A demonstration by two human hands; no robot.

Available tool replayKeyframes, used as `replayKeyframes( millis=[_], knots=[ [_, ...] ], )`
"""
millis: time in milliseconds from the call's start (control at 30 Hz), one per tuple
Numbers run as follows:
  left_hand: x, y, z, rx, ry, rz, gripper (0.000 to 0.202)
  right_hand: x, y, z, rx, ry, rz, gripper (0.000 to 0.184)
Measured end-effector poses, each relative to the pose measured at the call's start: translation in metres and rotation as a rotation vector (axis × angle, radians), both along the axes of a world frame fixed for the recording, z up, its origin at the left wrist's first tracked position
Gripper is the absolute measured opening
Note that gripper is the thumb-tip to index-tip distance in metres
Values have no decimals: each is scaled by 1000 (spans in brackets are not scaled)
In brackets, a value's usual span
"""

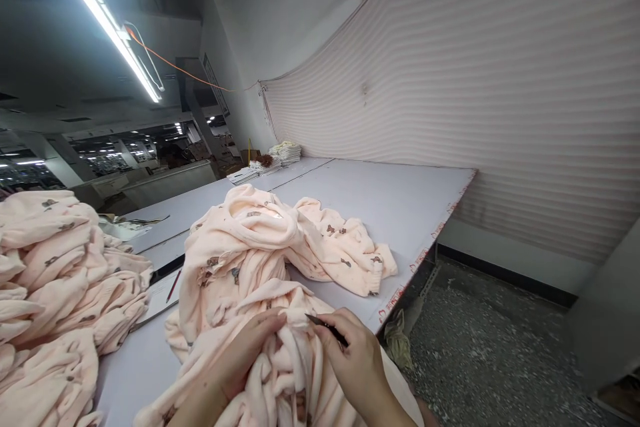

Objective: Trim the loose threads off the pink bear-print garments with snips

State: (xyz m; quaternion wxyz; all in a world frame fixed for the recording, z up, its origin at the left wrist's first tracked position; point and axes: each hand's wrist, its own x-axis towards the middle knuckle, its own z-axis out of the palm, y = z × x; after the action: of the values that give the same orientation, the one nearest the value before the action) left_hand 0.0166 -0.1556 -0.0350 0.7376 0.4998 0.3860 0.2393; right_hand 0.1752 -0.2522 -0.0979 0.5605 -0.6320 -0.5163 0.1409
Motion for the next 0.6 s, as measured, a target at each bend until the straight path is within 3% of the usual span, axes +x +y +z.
replayKeyframes(
  millis=[100, 167, 233, 333, 433, 500, 600],
  knots=[
    [-6, 5, 13, 188, -69, 146, 20, 16, -13, -17, -75, -3, -138, 23],
    [-9, 9, 17, 238, -122, 151, 27, 26, -23, -29, -180, 17, -232, 25],
    [-3, 6, 14, 365, -24, 0, 26, 30, -29, -36, -232, 101, -199, 28],
    [23, -11, -3, 775, 318, -257, 15, 27, -32, -33, -132, 319, -55, 34],
    [47, -24, -11, 1022, 476, -341, 9, 22, -36, -25, -35, 463, -71, 36],
    [45, -17, 4, 1037, 508, -317, 14, 22, -44, -27, -35, 471, -101, 34],
    [7, 16, 51, 1104, 634, -195, 11, 21, -55, -47, -85, 393, -135, 28]
  ],
)
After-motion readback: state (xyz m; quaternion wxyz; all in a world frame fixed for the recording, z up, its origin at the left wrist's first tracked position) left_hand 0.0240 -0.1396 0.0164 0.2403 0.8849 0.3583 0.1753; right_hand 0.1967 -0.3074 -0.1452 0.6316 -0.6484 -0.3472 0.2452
